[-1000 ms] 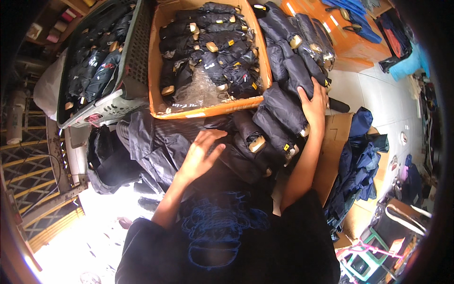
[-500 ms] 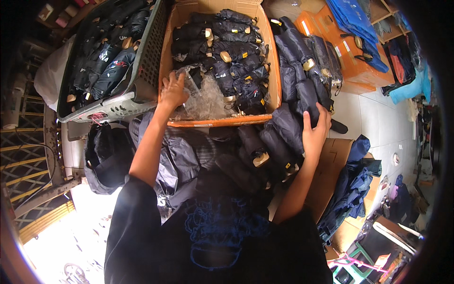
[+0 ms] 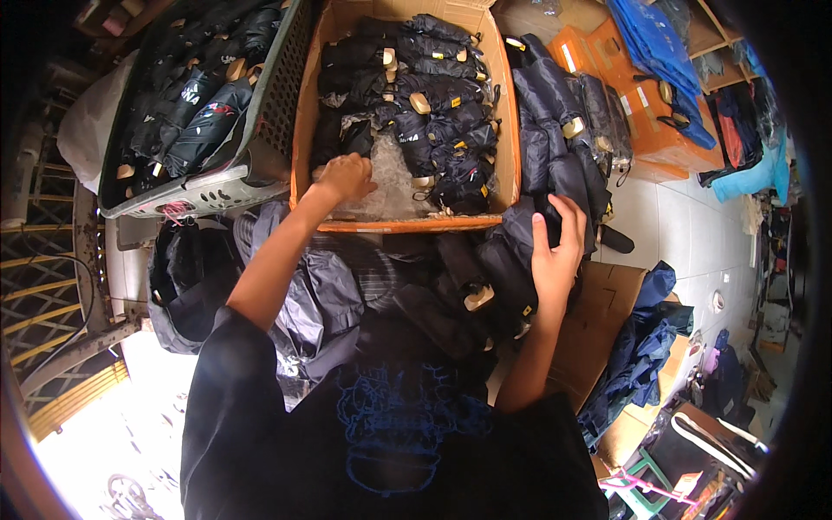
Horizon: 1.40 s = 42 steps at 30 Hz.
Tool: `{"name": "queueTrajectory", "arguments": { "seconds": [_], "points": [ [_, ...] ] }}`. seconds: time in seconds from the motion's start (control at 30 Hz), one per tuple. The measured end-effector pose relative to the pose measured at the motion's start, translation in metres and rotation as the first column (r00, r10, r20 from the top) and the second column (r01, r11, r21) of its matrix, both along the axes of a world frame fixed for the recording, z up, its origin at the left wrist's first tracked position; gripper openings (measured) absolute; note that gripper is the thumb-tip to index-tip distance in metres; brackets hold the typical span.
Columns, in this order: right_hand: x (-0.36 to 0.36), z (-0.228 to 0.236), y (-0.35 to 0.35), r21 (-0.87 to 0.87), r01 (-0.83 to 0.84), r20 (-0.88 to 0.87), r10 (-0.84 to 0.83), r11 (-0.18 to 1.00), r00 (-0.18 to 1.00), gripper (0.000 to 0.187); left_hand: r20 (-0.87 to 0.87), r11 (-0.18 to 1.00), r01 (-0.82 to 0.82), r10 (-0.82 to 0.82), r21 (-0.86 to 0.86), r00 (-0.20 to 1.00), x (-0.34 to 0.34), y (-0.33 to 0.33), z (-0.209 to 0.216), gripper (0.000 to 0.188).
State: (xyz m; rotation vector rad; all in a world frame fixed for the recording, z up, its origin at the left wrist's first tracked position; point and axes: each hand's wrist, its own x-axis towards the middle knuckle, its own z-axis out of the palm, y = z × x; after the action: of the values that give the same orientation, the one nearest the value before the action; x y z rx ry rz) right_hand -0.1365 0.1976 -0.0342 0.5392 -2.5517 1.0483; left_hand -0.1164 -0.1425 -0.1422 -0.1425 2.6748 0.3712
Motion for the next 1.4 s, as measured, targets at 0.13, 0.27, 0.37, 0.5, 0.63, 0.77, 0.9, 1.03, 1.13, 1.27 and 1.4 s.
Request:
{"name": "queueTrajectory", "arguments": {
  "seconds": [0.13,0.27,0.37,0.5,0.63,0.77,0.9,1.03,1.13,1.27,1.4],
  "points": [
    [0.004,0.006,-0.015,-0.046,-0.079,0.01,0.079,0.996,0.997,0.027,-0.042,0.982,0.187,-0.185,0.032,0.982,-0.003,-0.014,-0.038,0.042],
    [0.009,0.008,-0.014,-0.054,-0.119,0.034,0.121,0.991,0.992,0.026,0.087,0.997,0.01,-0.017,0.082,0.996,-0.008,0.015,-0.044,0.048],
    [0.013,0.008,-0.008,-0.056,-0.109,0.062,0.112,0.992,0.992,0.025,0.419,0.795,-0.269,0.02,0.544,0.908,-0.023,0.009,-0.028,0.047],
    [0.015,0.007,-0.006,-0.056,-0.139,0.048,0.142,0.989,0.989,0.025,-0.269,0.986,-0.049,0.005,-0.157,0.963,-0.03,-0.027,-0.059,0.039],
    [0.019,0.007,-0.007,-0.052,-0.151,0.053,0.154,0.987,0.987,0.025,-0.093,0.9,-0.255,0.237,-0.354,0.967,-0.033,-0.027,-0.049,0.077],
    [0.027,0.01,-0.016,-0.109,-0.187,0.067,0.195,0.976,0.978,0.026,0.221,0.868,-0.374,0.455,-0.327,0.862,-0.039,-0.024,-0.039,0.105],
    [0.038,0.004,-0.025,-0.182,-0.238,0.114,0.261,0.954,0.959,0.025,-0.121,0.762,-0.614,0.643,0.206,0.757,-0.025,-0.064,-0.052,0.086],
    [0.044,-0.02,-0.041,-0.386,-0.258,0.207,0.355,0.886,0.912,0.022,0.107,0.281,-0.569,0.826,0.773,0.553,-0.002,-0.028,0.044,0.066],
    [0.049,-0.033,-0.064,-0.658,-0.133,0.481,0.55,0.741,0.683,0.033,0.12,0.161,-0.401,0.798,0.902,0.591,0.028,0.013,0.084,0.063],
    [0.03,-0.032,-0.112,-0.903,0.341,0.396,0.813,0.261,0.427,0.063,-0.22,0.338,-0.002,0.619,0.941,0.754,0.062,0.07,0.113,0.069],
    [-0.035,-0.062,-0.137,-0.828,0.544,0.285,0.938,0.137,0.197,0.038,0.2,-0.312,-0.01,0.585,0.95,0.786,0.042,0.078,0.122,0.089]
  ]
}}
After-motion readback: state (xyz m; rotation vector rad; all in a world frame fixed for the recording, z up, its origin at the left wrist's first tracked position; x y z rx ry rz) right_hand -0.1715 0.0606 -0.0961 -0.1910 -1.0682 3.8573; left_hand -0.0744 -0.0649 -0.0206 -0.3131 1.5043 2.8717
